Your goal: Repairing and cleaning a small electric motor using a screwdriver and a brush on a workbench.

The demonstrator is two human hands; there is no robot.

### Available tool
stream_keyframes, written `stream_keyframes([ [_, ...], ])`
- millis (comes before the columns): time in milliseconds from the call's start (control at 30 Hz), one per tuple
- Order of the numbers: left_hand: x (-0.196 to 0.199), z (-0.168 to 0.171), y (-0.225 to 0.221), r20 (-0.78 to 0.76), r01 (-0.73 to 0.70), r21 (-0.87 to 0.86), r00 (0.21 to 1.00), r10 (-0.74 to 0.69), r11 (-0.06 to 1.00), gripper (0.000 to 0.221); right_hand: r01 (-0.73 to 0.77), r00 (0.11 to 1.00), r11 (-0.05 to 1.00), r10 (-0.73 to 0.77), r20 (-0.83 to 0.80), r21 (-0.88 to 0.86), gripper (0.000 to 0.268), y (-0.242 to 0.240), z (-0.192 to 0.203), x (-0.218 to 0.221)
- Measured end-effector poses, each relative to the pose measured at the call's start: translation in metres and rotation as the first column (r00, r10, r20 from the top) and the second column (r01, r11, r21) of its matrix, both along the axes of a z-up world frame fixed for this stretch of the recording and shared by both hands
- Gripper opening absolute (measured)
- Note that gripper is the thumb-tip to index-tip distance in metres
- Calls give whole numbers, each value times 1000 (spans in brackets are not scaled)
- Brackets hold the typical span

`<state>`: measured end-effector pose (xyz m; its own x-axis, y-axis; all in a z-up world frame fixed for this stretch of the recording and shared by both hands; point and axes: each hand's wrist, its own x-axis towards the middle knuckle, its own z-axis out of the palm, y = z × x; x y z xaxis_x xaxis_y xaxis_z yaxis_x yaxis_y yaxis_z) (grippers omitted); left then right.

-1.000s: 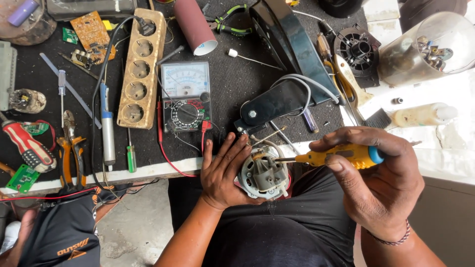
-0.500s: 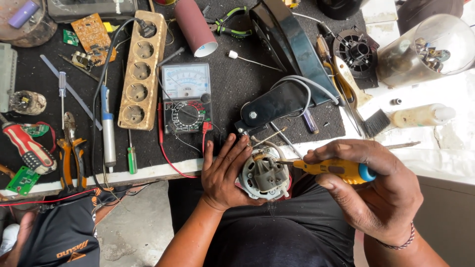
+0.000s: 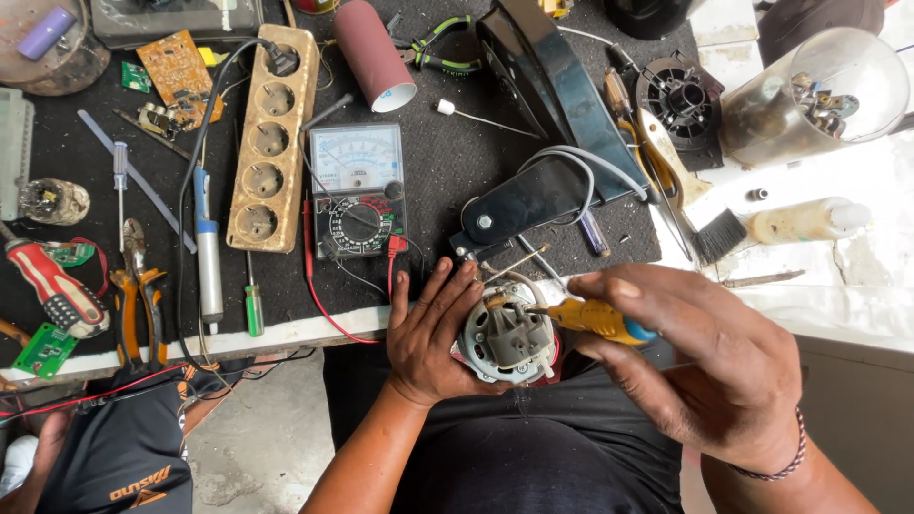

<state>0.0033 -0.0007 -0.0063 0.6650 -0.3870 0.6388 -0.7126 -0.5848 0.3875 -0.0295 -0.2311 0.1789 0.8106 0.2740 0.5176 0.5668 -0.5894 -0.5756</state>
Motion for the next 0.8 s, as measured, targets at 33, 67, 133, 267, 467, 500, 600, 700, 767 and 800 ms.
stream_keyframes([
  [33,0,0,0,-1,1,0,1000,-1,1000,99,1,1000,1000,-1,-1,0,45,3,4,1],
  [67,0,0,0,0,-1,2,1000,1,1000,99,-22,999,1000,22,-34,20,34,5,7,2],
  [133,0,0,0,3,-5,4,1000,5,1000,100,-45,997,998,48,-65,41,25,6,8,5],
  [267,0,-1,0,1,5,-3,1000,-5,1000,99,-52,997,997,48,62,63,30,5,6,3],
  [467,1,0,0,2,6,-2,1000,-6,1000,100,-38,998,991,43,-42,128,25,3,-3,0],
  [500,1,0,0,4,10,-10,1000,-10,1000,99,-63,998,988,60,23,142,29,1,-9,0],
  [600,0,-2,0,9,2,3,1000,-2,1000,101,-67,997,987,73,-38,145,30,0,-5,-4],
  [700,1,1,0,12,3,2,1000,-3,1000,99,-7,991,989,26,-129,150,30,8,6,-4],
  [767,0,0,0,5,4,2,1000,-4,1000,99,-56,997,982,64,-39,181,27,4,-6,-1],
  [800,0,-1,0,-2,4,4,1000,-4,1000,100,-110,994,972,101,52,208,34,2,-12,1],
])
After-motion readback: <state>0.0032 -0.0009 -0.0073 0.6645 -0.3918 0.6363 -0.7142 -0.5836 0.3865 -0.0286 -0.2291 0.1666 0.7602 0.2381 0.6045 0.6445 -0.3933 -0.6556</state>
